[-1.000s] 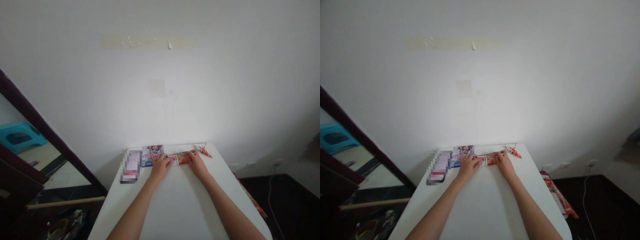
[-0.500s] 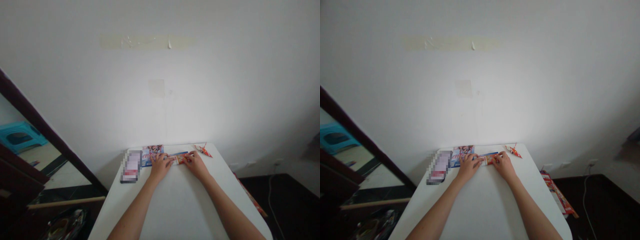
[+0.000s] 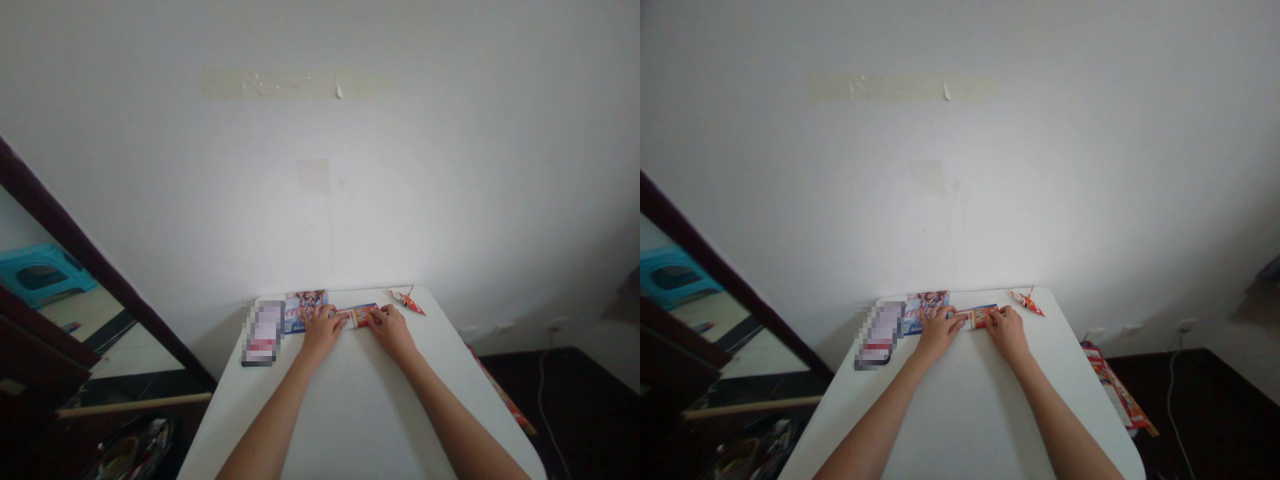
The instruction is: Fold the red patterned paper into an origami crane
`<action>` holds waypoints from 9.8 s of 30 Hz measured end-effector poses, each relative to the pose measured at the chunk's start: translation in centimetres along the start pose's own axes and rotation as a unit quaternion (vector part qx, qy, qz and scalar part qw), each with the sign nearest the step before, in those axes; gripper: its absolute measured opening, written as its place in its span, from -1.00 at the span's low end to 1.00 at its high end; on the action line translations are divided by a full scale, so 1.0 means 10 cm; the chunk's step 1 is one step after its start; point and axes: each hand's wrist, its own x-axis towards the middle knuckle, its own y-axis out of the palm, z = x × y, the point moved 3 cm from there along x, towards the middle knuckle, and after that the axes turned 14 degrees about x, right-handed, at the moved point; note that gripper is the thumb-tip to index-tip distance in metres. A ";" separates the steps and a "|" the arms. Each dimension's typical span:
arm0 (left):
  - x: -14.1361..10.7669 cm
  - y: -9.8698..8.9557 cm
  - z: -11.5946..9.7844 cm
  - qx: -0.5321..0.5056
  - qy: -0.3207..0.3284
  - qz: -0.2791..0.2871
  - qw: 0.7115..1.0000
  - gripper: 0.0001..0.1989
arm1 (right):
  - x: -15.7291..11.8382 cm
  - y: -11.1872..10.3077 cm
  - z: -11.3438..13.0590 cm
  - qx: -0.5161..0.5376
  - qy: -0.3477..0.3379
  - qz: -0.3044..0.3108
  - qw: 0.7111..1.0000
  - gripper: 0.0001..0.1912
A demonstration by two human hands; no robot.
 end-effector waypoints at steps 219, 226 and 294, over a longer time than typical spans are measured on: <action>-0.07 -0.08 -0.25 -0.005 0.059 0.098 0.993 -0.61 | 0.08 -0.14 0.00 0.048 0.037 -0.054 0.997 -0.82; -0.06 -0.10 -0.25 0.004 0.061 0.114 0.992 -0.58 | 0.08 -0.13 0.07 0.014 0.045 -0.074 0.996 -0.76; -0.05 -0.13 -0.25 -0.006 0.047 0.132 0.990 -0.59 | 0.04 -0.28 -0.27 0.119 -0.021 0.222 0.968 -0.34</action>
